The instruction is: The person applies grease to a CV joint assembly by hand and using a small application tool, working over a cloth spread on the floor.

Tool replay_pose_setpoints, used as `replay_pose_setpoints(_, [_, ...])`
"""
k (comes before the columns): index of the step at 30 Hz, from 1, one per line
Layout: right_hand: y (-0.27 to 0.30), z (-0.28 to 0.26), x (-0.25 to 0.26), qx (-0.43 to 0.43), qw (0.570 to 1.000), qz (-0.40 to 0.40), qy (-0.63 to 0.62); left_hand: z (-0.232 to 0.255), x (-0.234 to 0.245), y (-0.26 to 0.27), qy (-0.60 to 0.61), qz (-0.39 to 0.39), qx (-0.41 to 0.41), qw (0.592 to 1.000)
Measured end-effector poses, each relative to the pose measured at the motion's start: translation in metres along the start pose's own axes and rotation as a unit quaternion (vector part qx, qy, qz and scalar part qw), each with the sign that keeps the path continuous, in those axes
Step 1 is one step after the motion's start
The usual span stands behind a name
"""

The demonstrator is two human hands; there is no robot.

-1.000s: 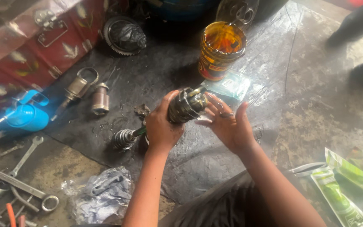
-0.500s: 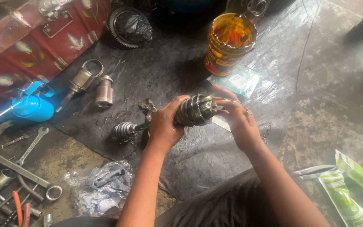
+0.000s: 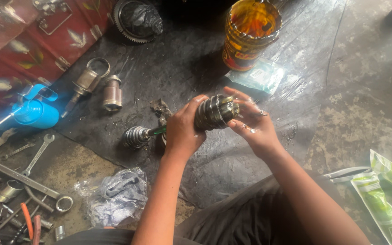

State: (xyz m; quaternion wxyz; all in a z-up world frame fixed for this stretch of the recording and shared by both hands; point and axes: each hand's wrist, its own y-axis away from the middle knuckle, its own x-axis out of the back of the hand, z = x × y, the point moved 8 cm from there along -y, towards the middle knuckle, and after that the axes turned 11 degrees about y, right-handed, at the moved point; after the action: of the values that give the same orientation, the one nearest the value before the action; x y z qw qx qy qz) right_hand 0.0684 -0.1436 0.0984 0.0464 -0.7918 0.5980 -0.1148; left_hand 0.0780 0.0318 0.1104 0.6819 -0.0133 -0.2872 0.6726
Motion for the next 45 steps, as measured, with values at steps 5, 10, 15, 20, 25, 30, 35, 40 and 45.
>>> replay_pose_setpoints(5, [0.002, -0.002, -0.002, -0.035, 0.999, -0.012, 0.004, -0.003, -0.007, 0.005, -0.041, 0.006, -0.016, 0.999])
replay_pose_setpoints(10, [0.0, 0.0, -0.012, -0.097, 0.989, -0.017, -0.106, -0.006, -0.016, 0.009, -0.068, 0.044, -0.032, 0.996])
replay_pose_setpoints(15, [-0.002, -0.002, -0.01, -0.082, 0.991, -0.029, -0.099, -0.006, -0.017, 0.011, -0.059, 0.045, -0.04, 0.996])
replay_pose_setpoints(20, [-0.001, -0.002, -0.005, -0.053, 0.996, -0.056, -0.055, -0.003, -0.019, 0.011, -0.043, 0.008, -0.039, 0.998])
replay_pose_setpoints(25, [0.003, 0.007, -0.003, -0.012, 0.999, -0.035, 0.003, -0.002, -0.018, 0.011, -0.04, -0.001, -0.042, 0.998])
replay_pose_setpoints(30, [0.006, 0.012, 0.003, 0.052, 0.99, 0.017, 0.131, 0.0, -0.016, 0.012, -0.024, 0.008, -0.059, 0.998])
replay_pose_setpoints(35, [0.007, 0.029, 0.009, -0.016, 0.997, 0.042, 0.059, -0.003, -0.025, 0.015, -0.038, -0.008, -0.051, 0.998])
replay_pose_setpoints(40, [0.008, 0.028, 0.007, -0.06, 0.996, -0.065, -0.02, -0.006, -0.021, 0.014, -0.01, 0.008, -0.045, 0.999])
replay_pose_setpoints(45, [0.01, 0.02, 0.008, -0.05, 0.993, -0.094, 0.055, -0.003, -0.014, 0.011, 0.008, 0.011, -0.054, 0.998])
